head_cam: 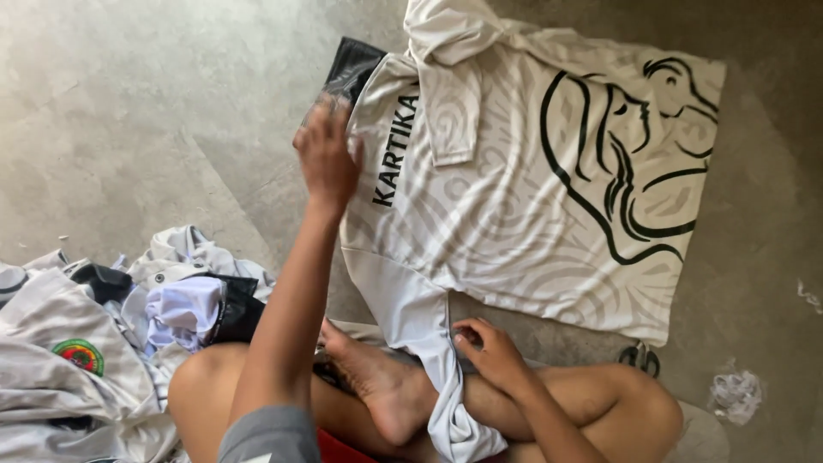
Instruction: The person sits on the floor and uses scissors to cut a white t-shirt, trimming the hem and sleeves. After cutting, they fold the t-shirt and place it on a pile of other clothes.
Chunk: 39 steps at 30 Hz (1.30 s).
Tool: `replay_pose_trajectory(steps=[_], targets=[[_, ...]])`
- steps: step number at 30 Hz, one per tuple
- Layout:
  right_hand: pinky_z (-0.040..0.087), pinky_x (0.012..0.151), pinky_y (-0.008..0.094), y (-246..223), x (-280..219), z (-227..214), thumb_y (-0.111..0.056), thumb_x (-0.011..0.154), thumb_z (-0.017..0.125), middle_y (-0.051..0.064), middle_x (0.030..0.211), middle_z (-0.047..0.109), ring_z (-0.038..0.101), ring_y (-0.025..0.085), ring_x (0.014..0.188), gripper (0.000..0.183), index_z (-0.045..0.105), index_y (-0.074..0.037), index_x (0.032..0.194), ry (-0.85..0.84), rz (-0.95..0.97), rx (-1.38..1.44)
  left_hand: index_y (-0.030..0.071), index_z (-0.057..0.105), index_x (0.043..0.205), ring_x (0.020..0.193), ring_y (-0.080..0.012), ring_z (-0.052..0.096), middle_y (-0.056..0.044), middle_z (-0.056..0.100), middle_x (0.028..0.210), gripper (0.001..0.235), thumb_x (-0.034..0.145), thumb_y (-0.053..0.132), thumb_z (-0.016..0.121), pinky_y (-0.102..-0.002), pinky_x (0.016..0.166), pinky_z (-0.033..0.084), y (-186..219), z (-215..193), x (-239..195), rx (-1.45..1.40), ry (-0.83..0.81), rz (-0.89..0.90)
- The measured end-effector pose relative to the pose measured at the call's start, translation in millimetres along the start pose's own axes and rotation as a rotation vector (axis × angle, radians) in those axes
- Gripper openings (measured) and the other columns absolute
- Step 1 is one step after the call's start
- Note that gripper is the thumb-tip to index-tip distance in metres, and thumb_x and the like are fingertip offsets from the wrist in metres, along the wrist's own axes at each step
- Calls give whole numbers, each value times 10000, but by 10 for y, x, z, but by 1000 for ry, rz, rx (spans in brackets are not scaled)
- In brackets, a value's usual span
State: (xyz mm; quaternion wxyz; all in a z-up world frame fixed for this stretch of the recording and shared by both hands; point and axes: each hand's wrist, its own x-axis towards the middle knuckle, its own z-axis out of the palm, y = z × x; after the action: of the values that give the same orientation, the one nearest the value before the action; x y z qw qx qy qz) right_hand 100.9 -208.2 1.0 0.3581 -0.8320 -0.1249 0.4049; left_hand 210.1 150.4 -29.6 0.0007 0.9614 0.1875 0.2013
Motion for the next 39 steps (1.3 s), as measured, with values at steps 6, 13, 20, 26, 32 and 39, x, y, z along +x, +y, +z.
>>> replay_pose_trajectory(steps=[6, 13, 20, 26, 32, 39], targets=[[480, 811, 432, -433, -398, -120, -356, 793, 618, 125, 981, 637, 609, 344, 944, 419, 584, -162, 1162, -167, -266, -144, 122, 423, 1357, 1323, -299, 305, -141, 302, 1452, 537, 906, 401, 508, -470, 1023, 271, 406, -404, -996, -284, -285, 217], [394, 914, 494, -677, -914, -13, -443, 625, 756, 162, 1246, 504, 504, 391, 1105, 859, 397, -140, 1345, -197, -385, -246, 41, 347, 1392, 1349, -309, 269, -208, 304, 1438, 629, 909, 417, 497, -522, 1052, 241, 266, -732, -1500, -114, -408, -39], [444, 873, 423, -494, -1048, 289, -51, 668, 536, 112, 1179, 591, 579, 325, 1041, 525, 564, -133, 1185, -75, -454, -248, 177, 482, 1280, 1229, -214, 436, -54, 473, 1305, 460, 873, 389, 511, -443, 972, 349, 326, -657, -2078, -261, -611, 270], [457, 909, 372, -502, -1184, 444, 75, 702, 419, 43, 1165, 614, 586, 249, 1072, 502, 645, -164, 1081, 28, -468, -52, 212, 550, 1177, 1086, -188, 512, -3, 527, 1148, 346, 869, 369, 526, -392, 867, 408, 350, -567, -2070, -256, -446, 214], [453, 914, 403, -377, -1410, 575, -353, 615, 763, 50, 1227, 504, 543, 284, 1095, 699, 510, -216, 1253, 98, -429, -202, 212, 644, 935, 861, -199, 605, 9, 600, 851, 187, 837, 350, 564, -367, 738, 437, 552, -996, -2099, -475, -553, 298], [568, 568, 251, -274, -1343, 751, 43, 681, 537, 88, 1203, 579, 649, 171, 764, 623, 537, -180, 1262, 18, -49, 465, 161, 675, 771, 715, -264, 655, -38, 657, 710, 326, 808, 456, 543, -390, 669, 483, 790, -1339, -2135, -674, -915, 212]])
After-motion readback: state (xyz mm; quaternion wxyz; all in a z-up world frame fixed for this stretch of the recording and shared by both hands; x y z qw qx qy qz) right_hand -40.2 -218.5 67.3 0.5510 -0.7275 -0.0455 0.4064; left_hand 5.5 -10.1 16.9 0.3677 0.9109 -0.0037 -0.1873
